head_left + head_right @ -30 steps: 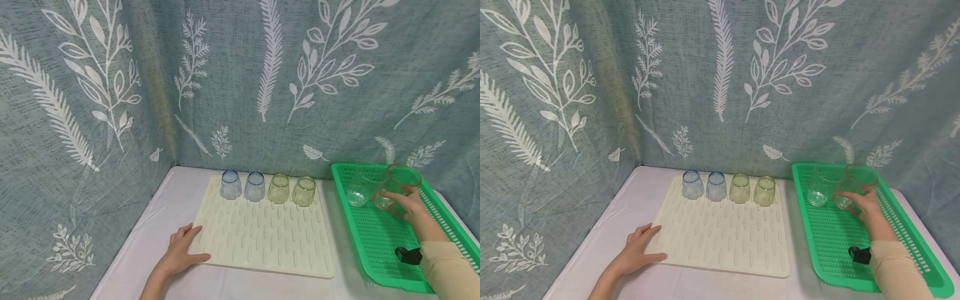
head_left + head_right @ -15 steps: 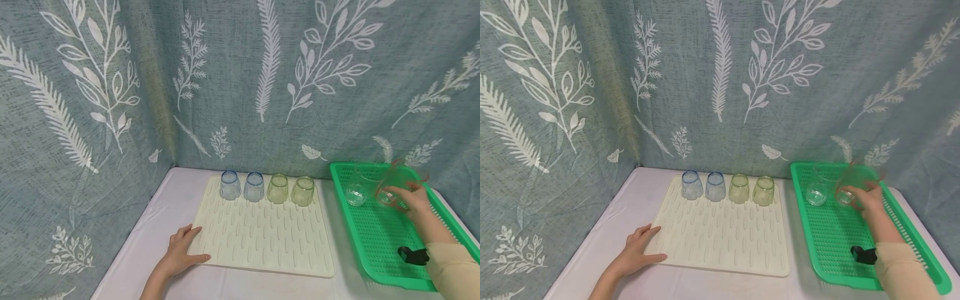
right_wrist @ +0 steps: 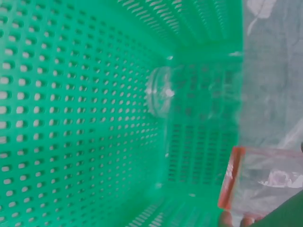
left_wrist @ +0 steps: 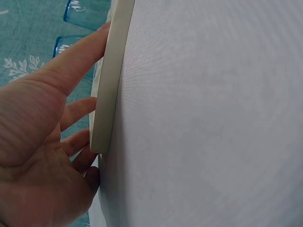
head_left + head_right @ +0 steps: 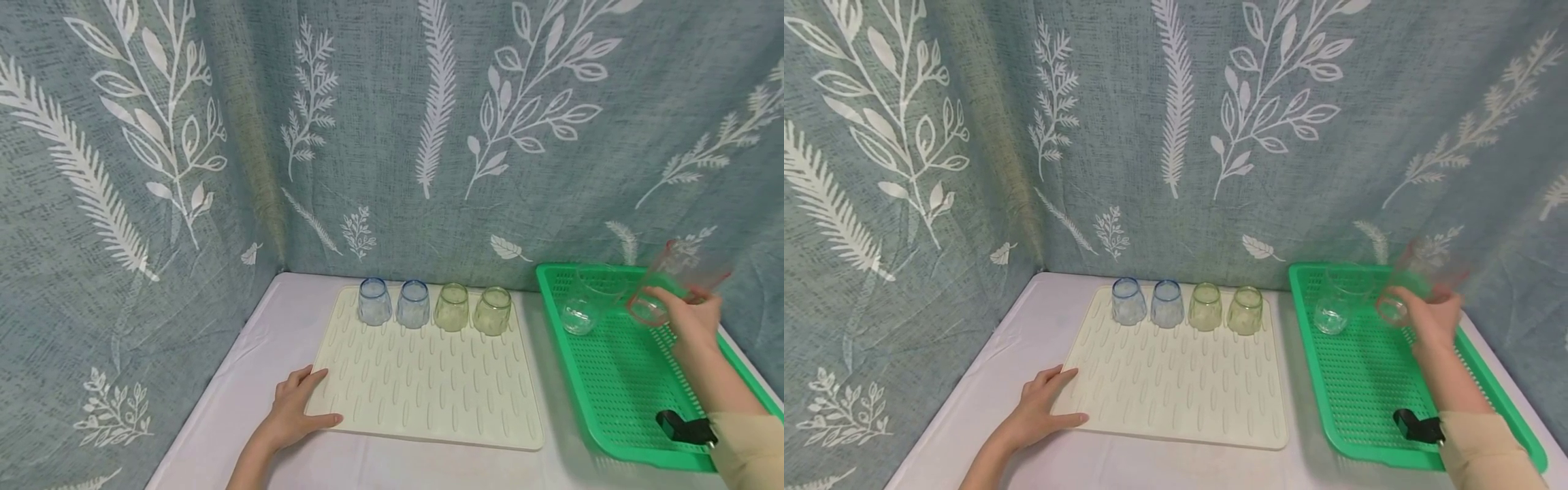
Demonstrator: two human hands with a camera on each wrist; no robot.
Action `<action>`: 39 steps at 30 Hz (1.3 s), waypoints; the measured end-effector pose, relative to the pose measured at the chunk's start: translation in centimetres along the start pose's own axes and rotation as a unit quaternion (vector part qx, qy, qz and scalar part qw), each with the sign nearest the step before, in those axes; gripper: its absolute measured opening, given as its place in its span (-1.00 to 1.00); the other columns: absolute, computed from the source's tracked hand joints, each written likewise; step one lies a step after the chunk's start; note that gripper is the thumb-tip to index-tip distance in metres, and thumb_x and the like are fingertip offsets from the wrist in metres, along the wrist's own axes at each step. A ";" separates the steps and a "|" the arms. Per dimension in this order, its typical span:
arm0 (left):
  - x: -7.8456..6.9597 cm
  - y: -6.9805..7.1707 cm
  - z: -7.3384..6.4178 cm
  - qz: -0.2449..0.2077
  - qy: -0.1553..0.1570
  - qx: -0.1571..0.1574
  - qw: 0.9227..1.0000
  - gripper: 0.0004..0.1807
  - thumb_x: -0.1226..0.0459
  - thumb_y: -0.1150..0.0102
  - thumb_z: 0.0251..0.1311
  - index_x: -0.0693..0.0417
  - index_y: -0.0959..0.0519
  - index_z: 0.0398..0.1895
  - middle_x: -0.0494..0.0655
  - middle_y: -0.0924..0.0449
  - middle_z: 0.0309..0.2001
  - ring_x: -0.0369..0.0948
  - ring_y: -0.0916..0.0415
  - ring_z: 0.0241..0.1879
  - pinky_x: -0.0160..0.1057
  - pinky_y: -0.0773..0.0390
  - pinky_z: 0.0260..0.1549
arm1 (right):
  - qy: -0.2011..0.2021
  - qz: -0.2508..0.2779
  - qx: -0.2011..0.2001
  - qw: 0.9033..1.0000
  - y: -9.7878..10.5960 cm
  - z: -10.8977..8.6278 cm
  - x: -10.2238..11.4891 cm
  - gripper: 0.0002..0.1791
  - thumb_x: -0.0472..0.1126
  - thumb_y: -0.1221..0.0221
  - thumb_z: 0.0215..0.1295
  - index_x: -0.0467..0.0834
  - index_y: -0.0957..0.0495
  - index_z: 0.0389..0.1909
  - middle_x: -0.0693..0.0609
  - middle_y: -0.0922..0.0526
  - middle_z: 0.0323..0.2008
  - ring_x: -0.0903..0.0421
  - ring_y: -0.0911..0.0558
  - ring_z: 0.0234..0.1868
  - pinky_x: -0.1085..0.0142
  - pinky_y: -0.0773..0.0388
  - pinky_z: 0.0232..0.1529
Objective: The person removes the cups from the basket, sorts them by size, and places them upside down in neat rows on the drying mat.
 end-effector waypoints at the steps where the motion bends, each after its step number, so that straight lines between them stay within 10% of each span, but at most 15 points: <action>1: 0.0 0.0 0.0 0.001 0.000 -0.001 1.000 -0.01 0.03 -0.55 -0.13 0.23 -0.32 0.38 0.31 -0.07 0.41 0.17 -0.02 0.24 0.27 -0.21 0.16 | 0.006 0.008 -0.009 1.000 0.0 -0.3 0.2 -0.31 0.03 -0.42 0.08 0.24 -0.14 0.07 0.28 -0.11 -0.17 0.34 -0.20 -0.21 0.37 -0.31 -0.11; 10: 0.2 -0.1 0.1 0.001 -0.002 -0.001 1.000 0.00 0.02 -0.55 -0.13 0.22 -0.32 0.38 0.29 -0.07 0.41 0.15 -0.01 0.24 0.23 -0.21 0.17 | 0.051 0.144 -0.045 0.987 -0.2 -3.3 1.9 -0.39 -0.20 -0.45 0.06 0.19 -0.23 -0.07 0.23 -0.13 -0.18 0.34 -0.16 -0.20 0.55 -0.28 -0.40; 19: 0.3 -0.2 0.1 -0.003 0.001 0.004 1.000 0.00 0.02 -0.54 -0.12 0.22 -0.30 0.39 0.30 -0.03 0.42 0.16 0.01 0.25 0.27 -0.20 0.18 | 0.081 0.175 0.027 0.981 -2.1 -6.5 2.8 -0.42 -0.27 -0.40 0.13 0.13 -0.24 -0.01 0.18 -0.19 -0.14 0.29 -0.30 -0.34 0.56 -0.41 -0.51; 29: 0.3 -0.2 0.1 -0.002 0.003 0.003 1.000 0.00 0.02 -0.54 -0.12 0.23 -0.31 0.39 0.31 -0.05 0.41 0.16 -0.01 0.25 0.26 -0.21 0.18 | 0.106 0.091 0.151 0.979 -6.1 -10.0 2.2 -0.52 -0.18 -0.33 0.24 0.05 -0.13 -0.18 0.22 -0.14 0.33 0.30 -0.23 0.07 0.37 -0.32 -0.01; 39: 0.1 0.0 0.0 -0.001 0.002 0.000 1.000 -0.01 0.02 -0.54 -0.12 0.22 -0.32 0.38 0.29 -0.06 0.41 0.14 -0.03 0.23 0.23 -0.23 0.15 | 0.081 0.008 0.250 0.965 -10.1 -13.4 -0.6 -0.32 -0.20 -0.28 0.28 -0.04 -0.12 0.31 0.15 -0.23 0.04 0.28 -0.34 -0.16 0.49 -0.40 -0.13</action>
Point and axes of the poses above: each hand's wrist, its own z-axis towards the middle knuckle, its own y-axis out of the back of the hand, x = y × z, the point moved 5 cm from there along z, towards the middle knuckle
